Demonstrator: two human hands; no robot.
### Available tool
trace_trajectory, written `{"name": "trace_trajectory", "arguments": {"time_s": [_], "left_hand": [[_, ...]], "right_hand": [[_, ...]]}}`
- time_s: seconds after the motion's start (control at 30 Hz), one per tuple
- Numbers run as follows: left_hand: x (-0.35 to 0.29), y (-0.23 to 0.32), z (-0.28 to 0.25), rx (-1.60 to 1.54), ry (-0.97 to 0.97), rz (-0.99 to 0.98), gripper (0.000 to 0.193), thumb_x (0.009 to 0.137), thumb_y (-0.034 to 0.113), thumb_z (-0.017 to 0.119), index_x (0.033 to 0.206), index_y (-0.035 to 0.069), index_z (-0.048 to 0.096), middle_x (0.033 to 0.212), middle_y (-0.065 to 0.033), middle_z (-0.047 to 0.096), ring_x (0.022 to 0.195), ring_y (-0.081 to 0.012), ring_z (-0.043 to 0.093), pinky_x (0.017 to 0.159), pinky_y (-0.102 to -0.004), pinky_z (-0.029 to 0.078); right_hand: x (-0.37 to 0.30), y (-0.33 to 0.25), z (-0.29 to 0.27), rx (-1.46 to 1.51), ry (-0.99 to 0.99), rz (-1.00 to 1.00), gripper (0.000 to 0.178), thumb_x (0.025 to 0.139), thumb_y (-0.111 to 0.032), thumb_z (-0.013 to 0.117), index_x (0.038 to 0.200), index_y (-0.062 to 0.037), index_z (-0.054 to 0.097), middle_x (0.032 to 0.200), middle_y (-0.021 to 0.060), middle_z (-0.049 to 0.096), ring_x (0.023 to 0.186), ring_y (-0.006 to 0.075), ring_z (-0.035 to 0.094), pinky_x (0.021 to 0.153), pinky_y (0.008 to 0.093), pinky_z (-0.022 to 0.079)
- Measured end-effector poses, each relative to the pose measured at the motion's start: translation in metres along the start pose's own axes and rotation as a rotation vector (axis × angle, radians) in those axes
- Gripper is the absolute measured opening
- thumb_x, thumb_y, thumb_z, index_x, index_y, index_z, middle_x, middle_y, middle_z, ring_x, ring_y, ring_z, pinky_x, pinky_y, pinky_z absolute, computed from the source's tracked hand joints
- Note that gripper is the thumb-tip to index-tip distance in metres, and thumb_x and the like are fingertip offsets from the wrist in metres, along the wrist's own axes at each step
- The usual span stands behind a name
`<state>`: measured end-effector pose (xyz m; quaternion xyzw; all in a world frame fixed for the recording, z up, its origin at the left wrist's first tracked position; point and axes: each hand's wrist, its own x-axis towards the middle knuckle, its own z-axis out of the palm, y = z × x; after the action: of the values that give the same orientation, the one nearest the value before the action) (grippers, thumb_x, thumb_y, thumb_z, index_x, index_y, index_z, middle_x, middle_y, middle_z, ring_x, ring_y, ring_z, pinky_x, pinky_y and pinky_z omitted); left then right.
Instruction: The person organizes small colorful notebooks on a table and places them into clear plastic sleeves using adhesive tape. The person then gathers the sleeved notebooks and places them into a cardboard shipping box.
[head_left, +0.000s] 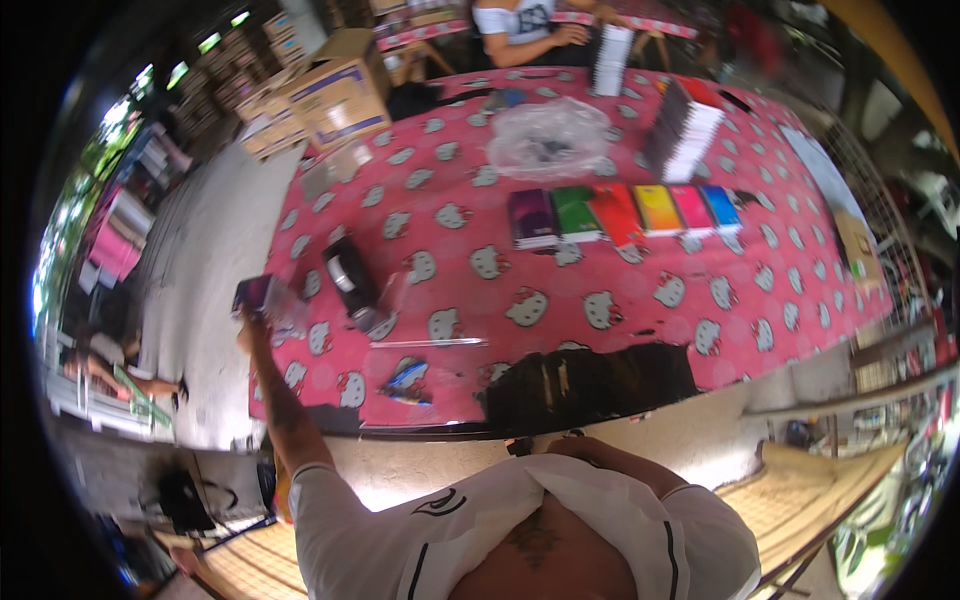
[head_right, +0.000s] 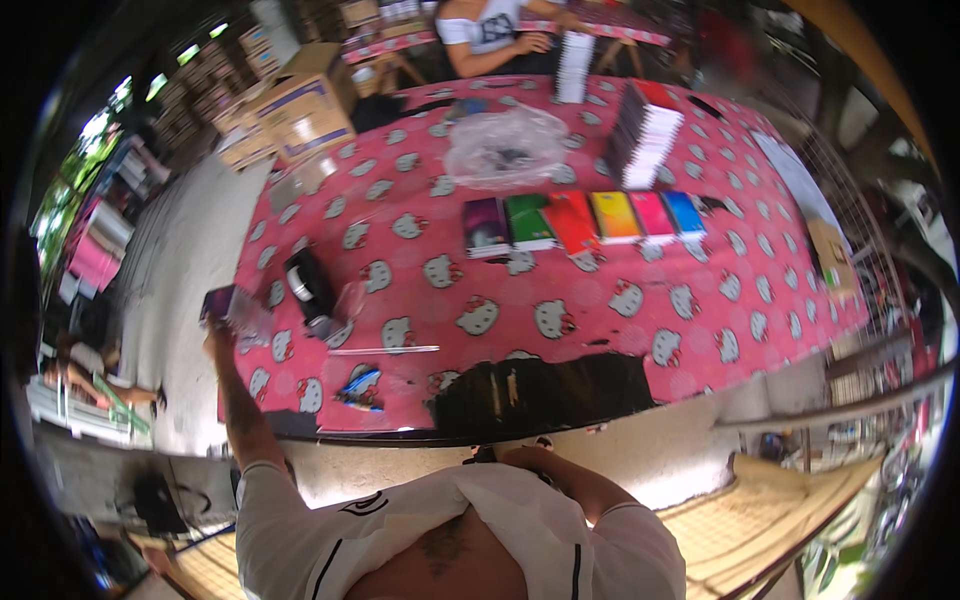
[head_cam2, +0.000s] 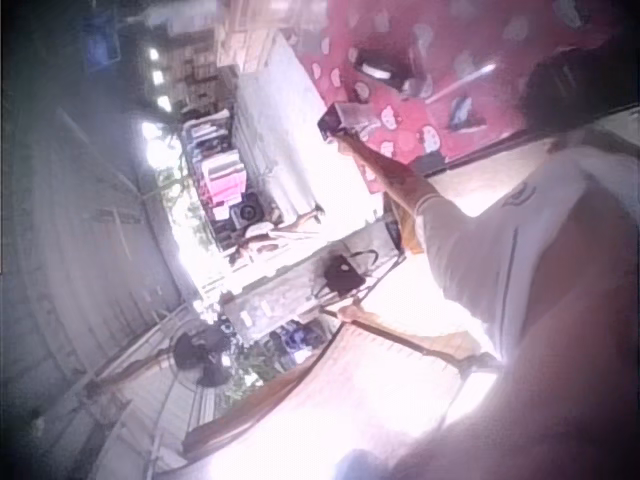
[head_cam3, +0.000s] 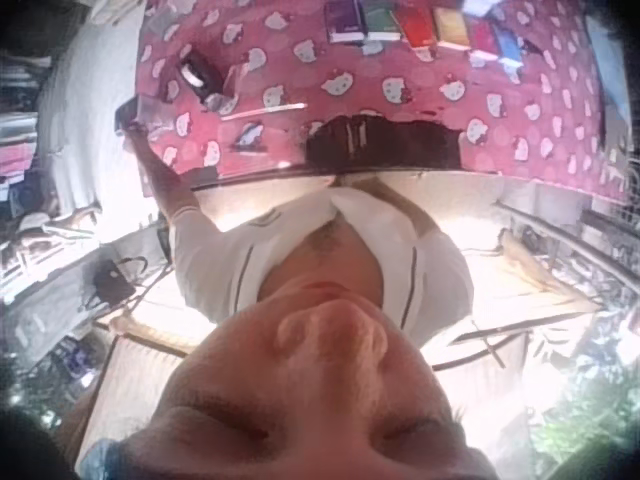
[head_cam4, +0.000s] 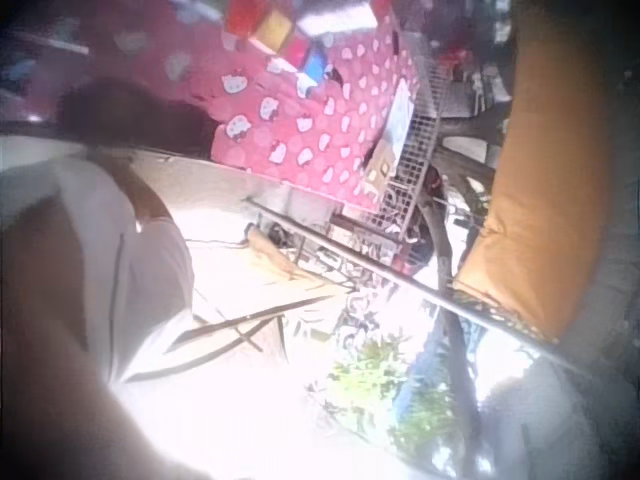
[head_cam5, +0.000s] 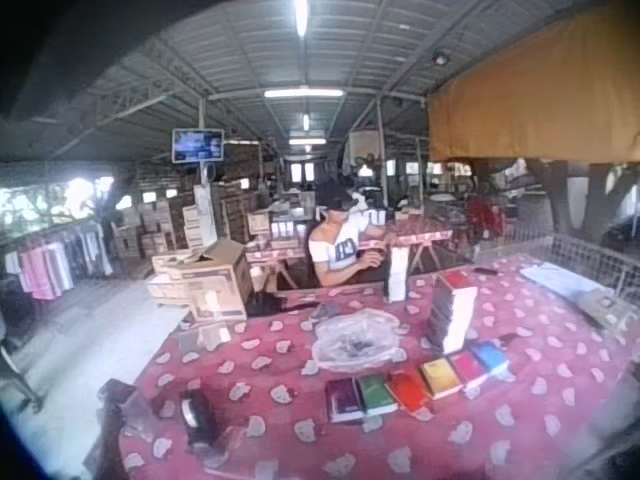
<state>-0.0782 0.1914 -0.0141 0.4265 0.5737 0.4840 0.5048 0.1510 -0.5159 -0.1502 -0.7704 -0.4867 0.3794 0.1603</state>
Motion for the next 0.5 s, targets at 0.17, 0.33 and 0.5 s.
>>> {"name": "trace_trajectory", "arguments": {"time_s": [0.17,0.33,0.5], "left_hand": [[-0.043,0.040,-0.007,0.634,0.756,0.257,0.083,0.082,0.067,0.067,0.105,-0.012,0.065,0.096,-0.0242,0.067,0.091,-0.0364,0.065,0.077,-0.0489,0.054],[-0.224,0.025,0.122,0.192,0.188,0.889,0.036,0.095,0.022,0.064,0.121,-0.002,0.061,0.111,-0.0198,0.062,0.097,-0.0307,0.062,0.087,-0.0441,0.050],[-0.520,-0.029,0.297,0.287,-0.772,1.017,0.045,0.086,0.009,0.069,0.128,0.005,0.056,0.123,-0.0156,0.059,0.117,-0.0290,0.057,0.097,-0.0380,0.045]], "right_hand": [[-0.026,0.015,0.007,-0.024,-0.091,-0.084,0.030,0.099,-0.019,0.058,0.123,-0.0029,0.064,0.113,0.0081,0.070,0.107,0.0172,0.065,0.094,0.0337,0.050],[-0.089,0.059,-0.093,0.587,-0.360,-0.015,0.034,0.100,-0.022,0.054,0.128,-0.0067,0.063,0.118,0.0076,0.069,0.111,0.0164,0.064,0.094,0.0324,0.050],[-0.081,0.120,-0.340,0.116,0.914,0.133,0.034,0.090,-0.025,0.067,0.115,-0.0031,0.066,0.108,0.0193,0.070,0.102,0.0327,0.067,0.088,0.0390,0.053]]}}
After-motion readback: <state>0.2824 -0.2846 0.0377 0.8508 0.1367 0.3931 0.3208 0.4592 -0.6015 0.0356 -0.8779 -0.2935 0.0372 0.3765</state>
